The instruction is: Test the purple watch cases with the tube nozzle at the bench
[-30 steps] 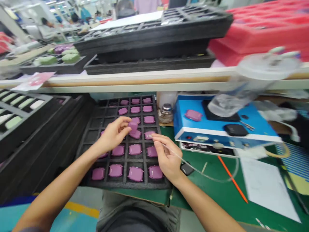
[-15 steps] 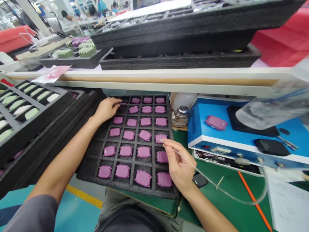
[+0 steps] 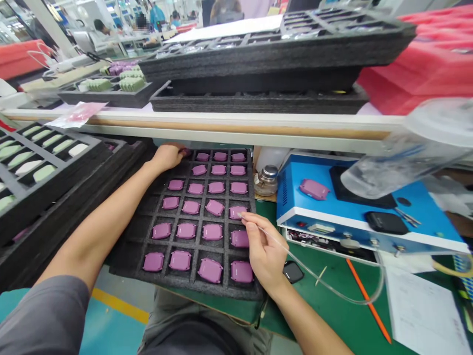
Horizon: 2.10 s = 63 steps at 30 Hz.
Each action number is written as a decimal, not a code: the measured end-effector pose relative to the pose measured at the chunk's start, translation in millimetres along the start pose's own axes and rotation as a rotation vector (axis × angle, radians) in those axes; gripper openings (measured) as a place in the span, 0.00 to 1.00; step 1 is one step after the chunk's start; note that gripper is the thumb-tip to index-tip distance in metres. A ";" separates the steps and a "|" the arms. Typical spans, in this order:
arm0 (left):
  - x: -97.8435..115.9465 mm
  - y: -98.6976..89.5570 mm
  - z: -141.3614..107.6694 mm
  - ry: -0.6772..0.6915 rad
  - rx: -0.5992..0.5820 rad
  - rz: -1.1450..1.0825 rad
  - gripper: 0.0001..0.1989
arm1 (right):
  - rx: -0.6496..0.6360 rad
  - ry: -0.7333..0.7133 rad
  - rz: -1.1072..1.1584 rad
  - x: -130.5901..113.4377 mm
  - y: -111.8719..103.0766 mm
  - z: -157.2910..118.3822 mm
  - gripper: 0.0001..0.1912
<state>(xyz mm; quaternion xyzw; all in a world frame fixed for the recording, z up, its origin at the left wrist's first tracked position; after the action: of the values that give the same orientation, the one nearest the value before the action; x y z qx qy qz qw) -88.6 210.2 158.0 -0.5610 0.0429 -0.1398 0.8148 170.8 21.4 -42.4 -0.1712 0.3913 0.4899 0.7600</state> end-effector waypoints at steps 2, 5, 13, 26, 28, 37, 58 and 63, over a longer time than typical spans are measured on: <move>28.0 7.9 -34.3 0.032 0.056 -0.126 0.17 | 0.017 -0.016 0.016 -1.4 -1.1 0.8 0.07; 72.0 40.8 -97.2 0.047 0.014 -0.824 0.16 | 0.025 -0.046 0.007 -2.0 -1.9 1.7 0.07; 123.3 102.3 -150.6 -0.072 -0.212 -1.339 0.15 | 0.004 -0.114 0.006 -7.4 -3.8 6.5 0.08; 123.2 106.4 -150.3 -0.046 -0.216 -1.365 0.13 | -0.033 -0.120 -0.015 -7.5 -2.2 8.1 0.10; 123.6 105.6 -150.3 -0.040 -0.215 -1.370 0.12 | -0.028 -0.128 -0.021 -8.3 -2.3 8.0 0.10; 123.6 105.9 -150.9 -0.029 -0.214 -1.364 0.11 | -0.024 -0.119 -0.048 -7.5 -3.4 7.2 0.09; 124.2 106.3 -151.1 0.000 -0.211 -1.339 0.11 | -0.031 -0.107 -0.064 -5.2 -2.9 6.2 0.08; 122.5 106.5 -151.1 0.005 -0.198 -1.333 0.11 | -0.029 -0.116 -0.051 -6.7 -2.4 7.5 0.08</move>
<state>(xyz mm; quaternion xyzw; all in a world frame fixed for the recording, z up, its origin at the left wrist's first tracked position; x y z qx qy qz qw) 13.6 75.4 14.6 -0.5392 -0.2982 -0.6095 0.4989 174.6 21.0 -32.9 -0.1634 0.3350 0.4852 0.7910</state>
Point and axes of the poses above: each hand's wrist, its own z-axis towards the middle knuckle, its own y-axis out of the palm, x = y × z, the point moved 7 cm from there along z, towards the middle knuckle, and after that the axes turned 14 degrees about -z, right-handed, at the moved point
